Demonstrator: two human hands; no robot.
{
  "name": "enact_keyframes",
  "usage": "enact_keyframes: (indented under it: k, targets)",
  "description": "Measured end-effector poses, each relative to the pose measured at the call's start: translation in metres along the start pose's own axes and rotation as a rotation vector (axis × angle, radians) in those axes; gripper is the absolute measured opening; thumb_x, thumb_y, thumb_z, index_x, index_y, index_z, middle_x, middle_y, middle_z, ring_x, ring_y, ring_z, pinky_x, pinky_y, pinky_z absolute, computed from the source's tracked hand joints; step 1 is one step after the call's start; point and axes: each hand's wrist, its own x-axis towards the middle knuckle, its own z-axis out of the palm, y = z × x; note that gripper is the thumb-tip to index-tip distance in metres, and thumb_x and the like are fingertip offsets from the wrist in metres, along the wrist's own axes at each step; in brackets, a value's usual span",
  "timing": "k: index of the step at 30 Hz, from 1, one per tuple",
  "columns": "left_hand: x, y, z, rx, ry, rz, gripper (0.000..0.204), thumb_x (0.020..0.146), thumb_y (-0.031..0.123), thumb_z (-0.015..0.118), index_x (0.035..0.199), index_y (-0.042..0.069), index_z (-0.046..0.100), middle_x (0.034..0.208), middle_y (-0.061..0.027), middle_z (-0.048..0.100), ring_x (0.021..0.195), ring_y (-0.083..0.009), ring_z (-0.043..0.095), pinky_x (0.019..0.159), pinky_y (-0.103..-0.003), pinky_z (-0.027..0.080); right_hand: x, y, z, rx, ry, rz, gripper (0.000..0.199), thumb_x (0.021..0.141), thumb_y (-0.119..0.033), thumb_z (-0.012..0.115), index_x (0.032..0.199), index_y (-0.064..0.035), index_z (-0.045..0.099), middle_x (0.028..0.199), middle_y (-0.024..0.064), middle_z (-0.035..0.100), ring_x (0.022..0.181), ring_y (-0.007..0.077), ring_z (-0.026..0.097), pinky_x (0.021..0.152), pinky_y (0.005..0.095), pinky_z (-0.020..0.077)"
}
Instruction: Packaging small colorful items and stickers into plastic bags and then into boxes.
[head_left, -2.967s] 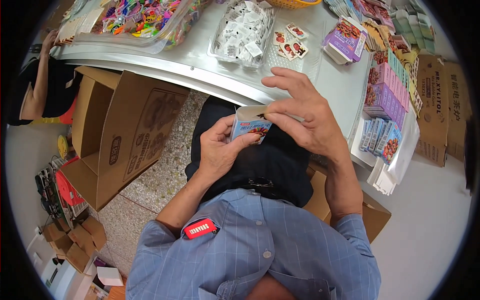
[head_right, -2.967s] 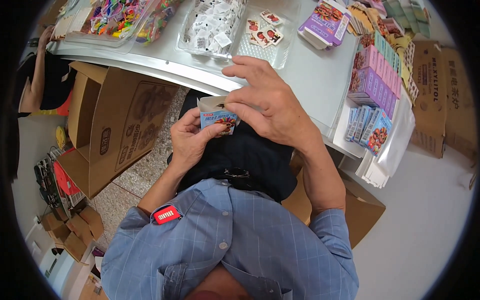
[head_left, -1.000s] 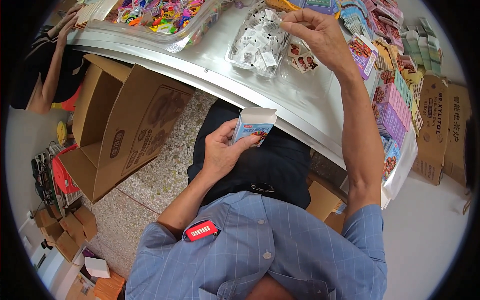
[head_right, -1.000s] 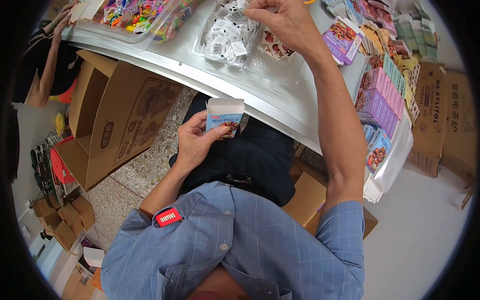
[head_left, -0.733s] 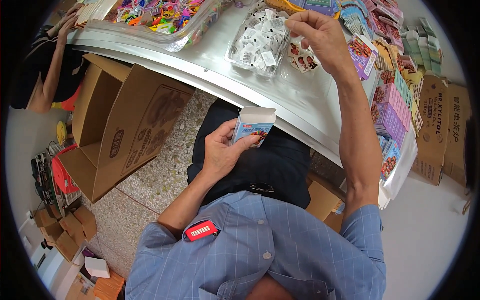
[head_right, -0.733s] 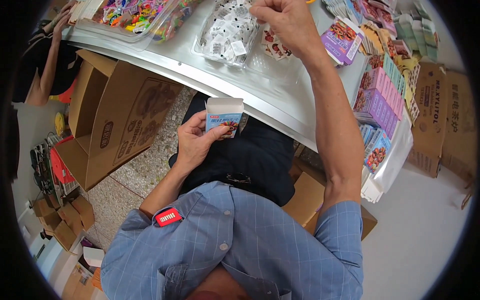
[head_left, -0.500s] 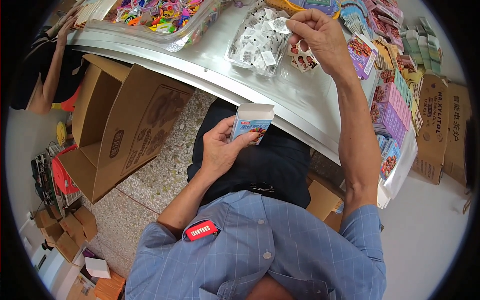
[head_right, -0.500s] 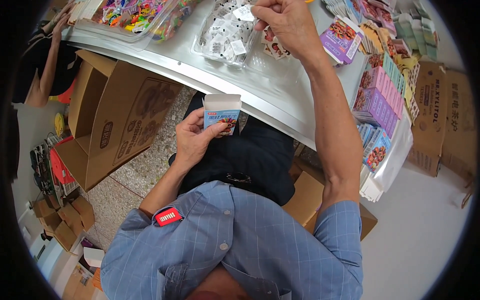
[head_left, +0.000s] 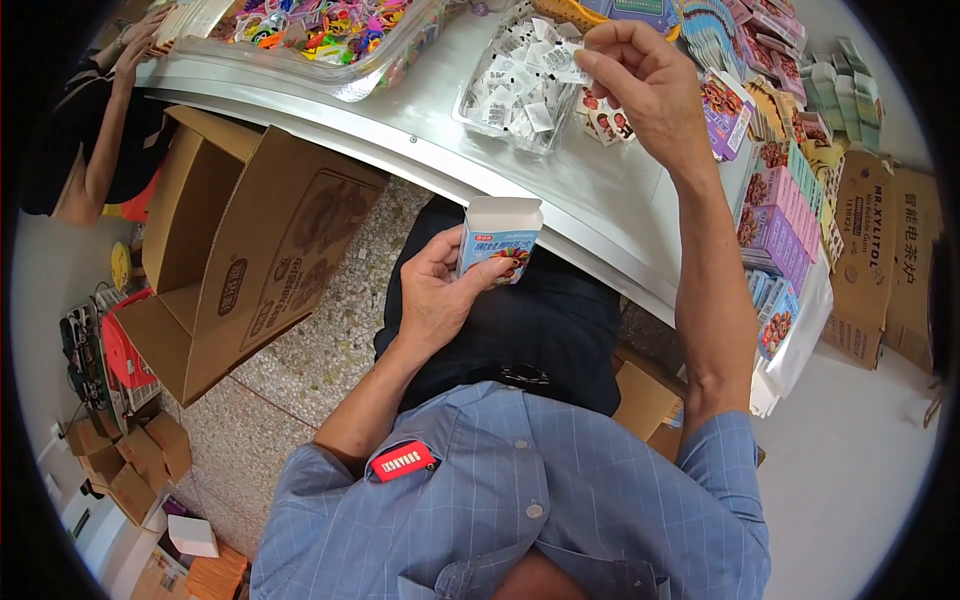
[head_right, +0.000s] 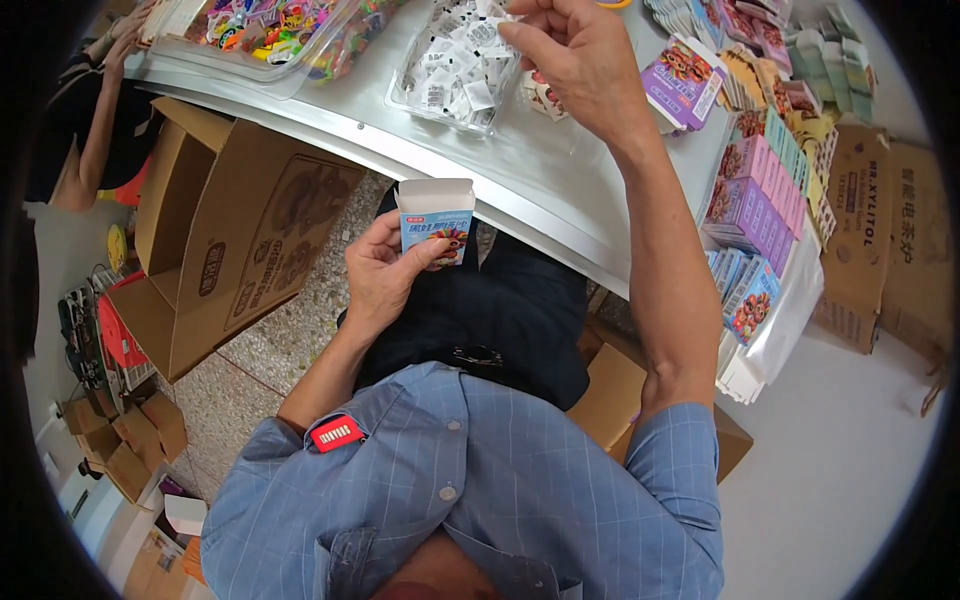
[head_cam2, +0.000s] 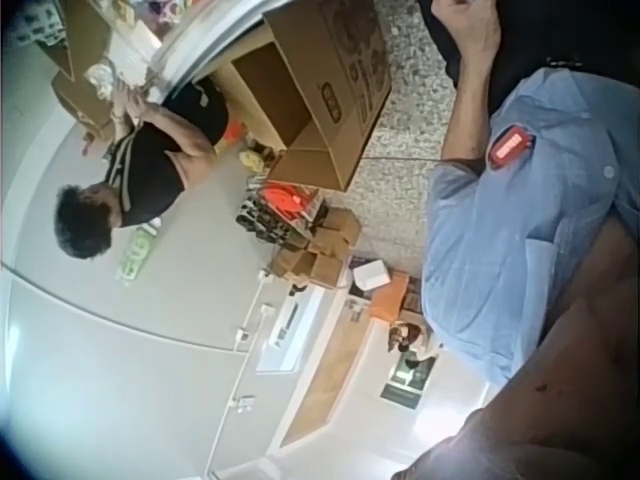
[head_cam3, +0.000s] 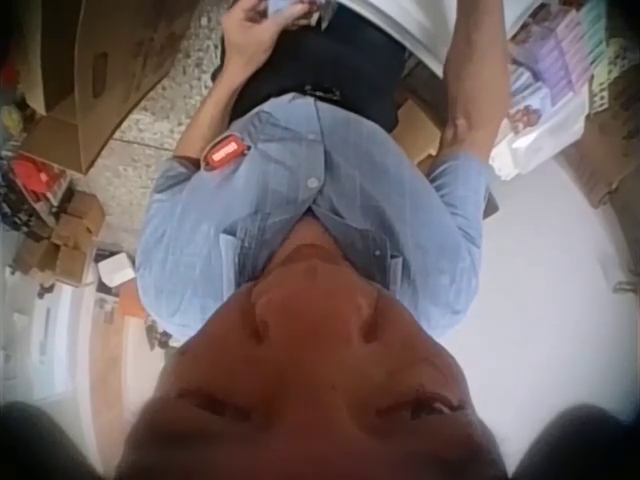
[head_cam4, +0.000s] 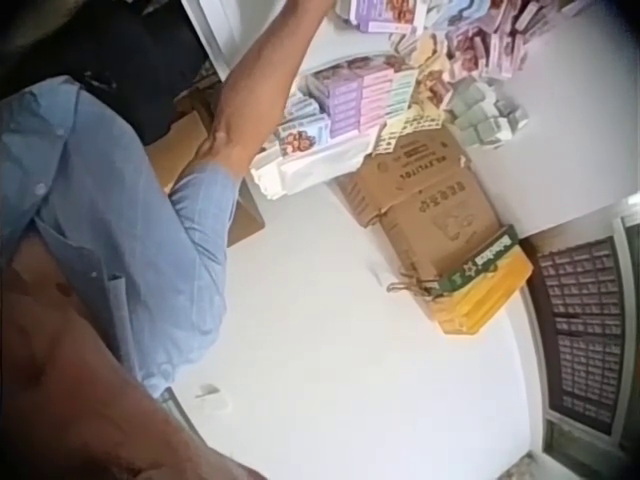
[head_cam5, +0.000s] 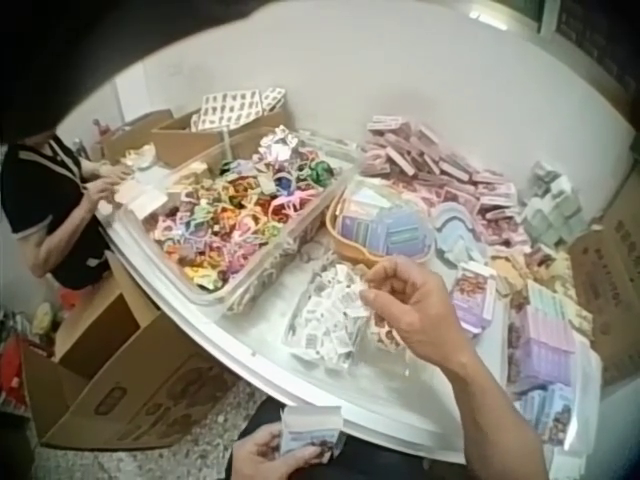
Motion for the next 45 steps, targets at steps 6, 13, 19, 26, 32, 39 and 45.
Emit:
enact_keyframes:
  k: [6,13,19,26,32,39,45]
  targets:
    - [0.004,0.007,0.001,-0.017,0.003,-0.034,0.041,0.089,0.004,0.076,0.126,-0.005,0.059,0.106,-0.0121,0.073,0.091,-0.0132,0.07,0.075,-0.024,0.058,-0.036,-0.014,0.005,0.037,0.001,-0.148,0.016,0.094,-0.004,0.069,0.109,0.0002,0.064,0.089,0.0009,0.067,0.075,0.0064,0.06,0.067,0.0205,0.0487]
    - [0.01,0.011,0.008,-0.057,-0.021,-0.021,0.04,0.09,0.004,0.075,0.126,-0.005,0.059,0.107,-0.012,0.073,0.092,-0.0129,0.07,0.075,-0.025,0.058,-0.066,-0.039,0.006,-0.249,-0.125,-0.379,0.019,0.086,0.004,0.073,0.103,-0.0009,0.067,0.089,0.0056,0.07,0.076,0.011,0.065,0.069,0.0249,0.0531]
    - [0.012,0.016,0.01,-0.009,-0.065,-0.004,0.04,0.09,0.003,0.075,0.126,-0.005,0.059,0.108,-0.012,0.073,0.092,-0.0122,0.07,0.075,-0.025,0.057,-0.07,-0.037,0.011,-0.289,-0.235,-0.434,0.02,0.083,0.004,0.075,0.1,-0.0025,0.068,0.087,0.0085,0.071,0.074,0.017,0.068,0.064,0.0281,0.053]
    - [0.006,0.013,0.012,-0.025,-0.098,-0.01,0.042,0.09,0.002,0.074,0.128,-0.006,0.058,0.109,-0.0126,0.072,0.095,-0.0136,0.069,0.08,-0.027,0.058,-0.078,-0.032,0.014,-0.304,-0.295,-0.394,0.018,0.081,-0.001,0.08,0.095,-0.0038,0.068,0.078,0.0073,0.068,0.066,0.0165,0.065,0.061,0.0281,0.0519]
    - [0.004,0.007,0.014,-0.069,-0.116,0.012,0.042,0.091,0.0,0.073,0.129,-0.007,0.058,0.11,-0.0132,0.072,0.097,-0.0144,0.069,0.082,-0.028,0.059,-0.085,-0.023,0.018,-0.177,-0.216,-0.253,0.014,0.083,-0.002,0.079,0.092,-0.0022,0.068,0.08,0.0045,0.068,0.067,0.0113,0.063,0.061,0.0254,0.0507]
    - [0.004,0.002,0.013,-0.052,-0.094,0.011,0.042,0.09,0.001,0.074,0.129,-0.006,0.058,0.11,-0.0122,0.072,0.095,-0.0134,0.069,0.078,-0.026,0.058,-0.082,-0.019,0.019,0.298,-0.059,0.004,0.012,0.089,-0.002,0.074,0.098,-0.0007,0.065,0.083,0.0029,0.066,0.068,0.0088,0.06,0.06,0.0235,0.049]
    - [0.002,0.006,0.015,-0.047,-0.069,-0.017,0.038,0.091,0.002,0.073,0.126,-0.005,0.057,0.109,-0.0121,0.072,0.095,-0.013,0.069,0.077,-0.025,0.058,-0.031,-0.012,0.019,-0.158,0.273,-0.266,0.014,0.093,-0.007,0.072,0.103,0.0001,0.066,0.089,0.0043,0.068,0.076,0.0078,0.062,0.066,0.0219,0.0501]
